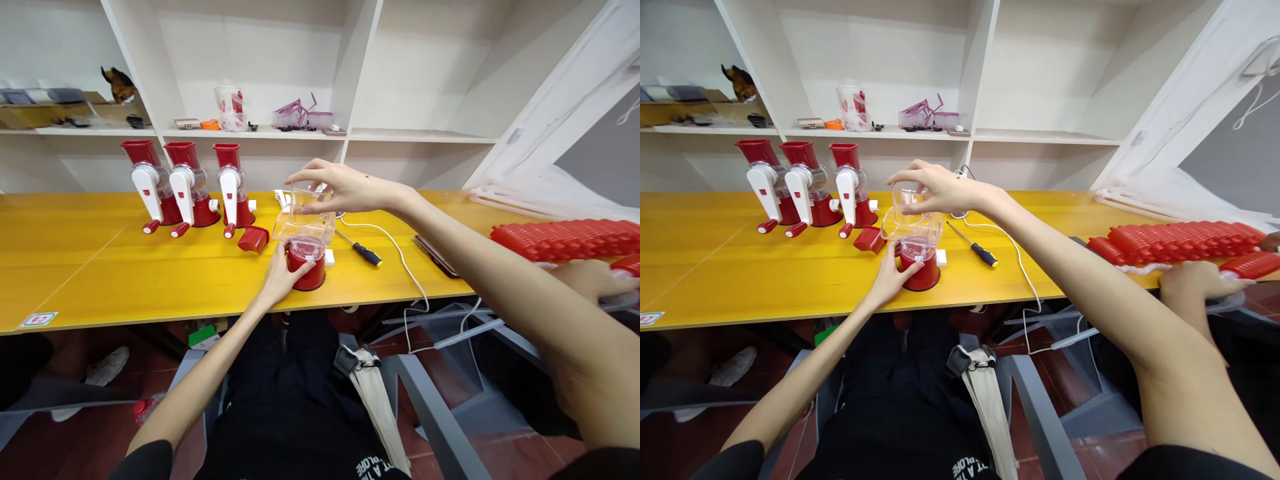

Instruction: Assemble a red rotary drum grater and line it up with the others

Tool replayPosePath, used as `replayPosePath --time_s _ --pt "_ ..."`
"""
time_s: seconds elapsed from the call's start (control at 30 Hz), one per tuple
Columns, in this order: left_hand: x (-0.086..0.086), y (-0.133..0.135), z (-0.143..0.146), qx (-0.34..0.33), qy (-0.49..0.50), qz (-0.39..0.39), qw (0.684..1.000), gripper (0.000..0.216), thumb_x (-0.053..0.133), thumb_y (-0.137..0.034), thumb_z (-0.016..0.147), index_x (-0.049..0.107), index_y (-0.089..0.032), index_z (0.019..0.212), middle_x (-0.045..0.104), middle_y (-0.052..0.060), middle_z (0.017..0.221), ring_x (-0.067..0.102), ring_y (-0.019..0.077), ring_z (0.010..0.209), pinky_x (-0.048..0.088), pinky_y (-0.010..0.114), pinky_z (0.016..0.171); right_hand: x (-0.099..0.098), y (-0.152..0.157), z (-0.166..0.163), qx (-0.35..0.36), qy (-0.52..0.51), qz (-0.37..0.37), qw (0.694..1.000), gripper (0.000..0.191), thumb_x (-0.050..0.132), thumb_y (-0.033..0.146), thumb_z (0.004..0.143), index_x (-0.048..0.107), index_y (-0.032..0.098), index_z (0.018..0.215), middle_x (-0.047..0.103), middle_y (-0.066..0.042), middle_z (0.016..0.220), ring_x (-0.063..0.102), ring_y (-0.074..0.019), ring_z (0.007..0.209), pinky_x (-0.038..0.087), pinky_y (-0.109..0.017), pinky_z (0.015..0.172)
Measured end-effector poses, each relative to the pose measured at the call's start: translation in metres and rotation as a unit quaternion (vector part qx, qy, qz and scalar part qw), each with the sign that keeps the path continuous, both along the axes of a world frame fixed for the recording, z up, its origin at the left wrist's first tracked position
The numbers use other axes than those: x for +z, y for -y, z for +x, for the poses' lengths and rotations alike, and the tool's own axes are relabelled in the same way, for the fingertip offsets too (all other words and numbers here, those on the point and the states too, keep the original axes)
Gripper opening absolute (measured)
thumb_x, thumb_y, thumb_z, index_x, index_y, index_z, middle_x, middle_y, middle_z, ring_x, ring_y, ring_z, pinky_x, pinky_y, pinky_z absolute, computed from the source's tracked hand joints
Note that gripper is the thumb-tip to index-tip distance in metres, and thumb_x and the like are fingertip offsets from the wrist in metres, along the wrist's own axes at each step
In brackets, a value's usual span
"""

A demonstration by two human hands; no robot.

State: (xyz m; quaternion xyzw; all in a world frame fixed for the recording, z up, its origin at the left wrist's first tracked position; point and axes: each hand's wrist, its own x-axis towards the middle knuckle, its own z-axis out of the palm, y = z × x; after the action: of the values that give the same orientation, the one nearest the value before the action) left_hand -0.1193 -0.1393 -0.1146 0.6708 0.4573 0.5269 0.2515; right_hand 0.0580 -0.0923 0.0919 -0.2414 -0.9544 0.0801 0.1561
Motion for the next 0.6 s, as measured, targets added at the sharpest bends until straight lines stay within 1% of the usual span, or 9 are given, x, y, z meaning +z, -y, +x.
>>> replayPosePath --time_s 0.1,0.17,0.3,0.43,0.6 --pt "0.000 -0.002 -0.001 -0.018 0.001 -0.024 1.000 0.077 0.076 -0.051 0.077 0.041 -0.021 0.138 0.055 0.016 0.142 0.052 0.0300 0.133 0.038 0.049 0.115 0.008 0.004 -0.001 0.032 0.009 -0.032 0.999 0.062 0.068 0.051 0.082 0.055 0.032 0.140 0.052 -0.008 0.141 0.053 -0.0294 0.123 0.048 -0.046 0.104" --pt "-0.001 -0.003 -0.001 -0.035 -0.010 -0.044 0.998 0.076 0.076 -0.051 0.076 0.044 -0.020 0.137 0.055 0.015 0.143 0.053 0.0304 0.133 0.037 0.050 0.115 0.013 0.005 -0.002 0.052 0.025 -0.045 0.997 0.063 0.068 0.050 0.081 0.054 0.034 0.141 0.052 -0.006 0.144 0.050 -0.0293 0.128 0.046 -0.046 0.107" --pt "-0.002 -0.006 -0.001 -0.042 -0.018 -0.032 0.998 0.073 0.076 -0.051 0.076 0.047 -0.020 0.135 0.055 0.014 0.143 0.053 0.0299 0.132 0.037 0.049 0.116 0.019 0.004 -0.006 0.071 0.056 -0.050 0.995 0.061 0.070 0.049 0.080 0.057 0.034 0.138 0.052 -0.002 0.147 0.048 -0.0286 0.133 0.043 -0.044 0.110" --pt "-0.001 -0.006 0.000 -0.036 -0.020 -0.035 0.999 0.074 0.076 -0.050 0.076 0.047 -0.019 0.136 0.053 0.015 0.144 0.052 0.0305 0.133 0.036 0.049 0.117 0.020 0.002 -0.006 0.082 0.068 -0.049 0.993 0.059 0.067 0.050 0.083 0.057 0.032 0.139 0.049 -0.003 0.149 0.047 -0.0278 0.134 0.047 -0.041 0.106" --pt "-0.001 -0.004 0.000 -0.036 -0.022 -0.040 0.998 0.075 0.075 -0.049 0.077 0.045 -0.019 0.138 0.051 0.015 0.147 0.050 0.0296 0.136 0.035 0.047 0.118 0.017 -0.001 -0.004 0.102 0.089 -0.029 0.990 0.060 0.062 0.049 0.088 0.051 0.029 0.144 0.046 -0.006 0.151 0.046 -0.0269 0.132 0.041 -0.042 0.111"
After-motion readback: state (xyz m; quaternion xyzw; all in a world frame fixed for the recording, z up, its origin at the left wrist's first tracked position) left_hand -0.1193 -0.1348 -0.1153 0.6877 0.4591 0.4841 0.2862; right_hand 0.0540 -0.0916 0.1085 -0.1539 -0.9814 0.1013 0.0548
